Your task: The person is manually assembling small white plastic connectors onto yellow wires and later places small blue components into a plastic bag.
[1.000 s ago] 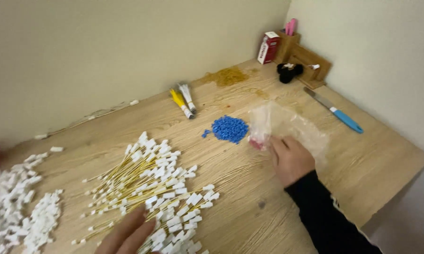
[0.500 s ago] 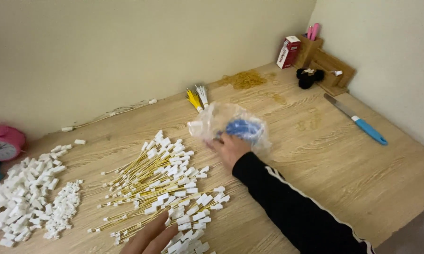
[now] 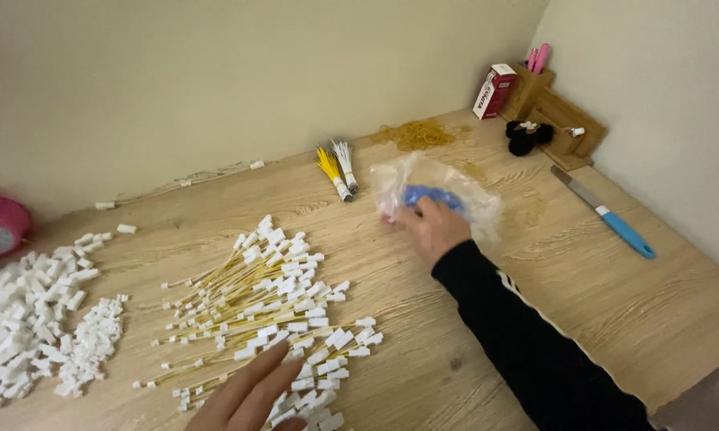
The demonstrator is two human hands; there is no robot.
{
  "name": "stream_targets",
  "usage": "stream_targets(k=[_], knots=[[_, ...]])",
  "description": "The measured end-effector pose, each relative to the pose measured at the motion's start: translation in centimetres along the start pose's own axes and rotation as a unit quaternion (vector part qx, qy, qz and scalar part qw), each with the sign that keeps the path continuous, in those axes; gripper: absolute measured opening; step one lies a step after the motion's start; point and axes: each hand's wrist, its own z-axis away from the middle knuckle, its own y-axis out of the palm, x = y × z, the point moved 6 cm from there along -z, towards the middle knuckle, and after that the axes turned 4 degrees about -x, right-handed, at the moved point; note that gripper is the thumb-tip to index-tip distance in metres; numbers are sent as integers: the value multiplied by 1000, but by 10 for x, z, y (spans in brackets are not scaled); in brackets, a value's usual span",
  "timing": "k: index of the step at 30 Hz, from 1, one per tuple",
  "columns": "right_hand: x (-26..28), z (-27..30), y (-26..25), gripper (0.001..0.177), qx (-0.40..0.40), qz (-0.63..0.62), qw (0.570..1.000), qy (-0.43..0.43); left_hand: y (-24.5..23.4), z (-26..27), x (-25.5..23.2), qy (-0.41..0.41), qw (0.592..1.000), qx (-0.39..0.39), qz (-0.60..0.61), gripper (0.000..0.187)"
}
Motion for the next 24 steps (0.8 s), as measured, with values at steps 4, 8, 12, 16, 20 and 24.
stream_targets(k=[4, 8, 12, 16, 20, 24], knots=[[41, 36, -37, 12, -58, -18, 997, -38, 25, -37, -35, 249, 956, -60, -145, 56], [62, 87, -32, 18, -77, 62, 990, -103, 71, -93, -40, 154, 964, -1, -216, 81], [61, 113, -32, 17, 42, 15, 995, -87, 96, -114, -77, 100, 953, 17, -284, 83], [47, 118, -59, 21, 19, -44, 998, -32, 125, -133, -86, 85, 916, 85, -383, 82], [-33, 110, -88, 51, -23, 3, 980, 199, 144, -173, -39, 26, 929, 55, -364, 81], [-56, 111, -86, 102, 226, -179, 833, 471, 166, -180, 7, 35, 932, 52, -357, 63]])
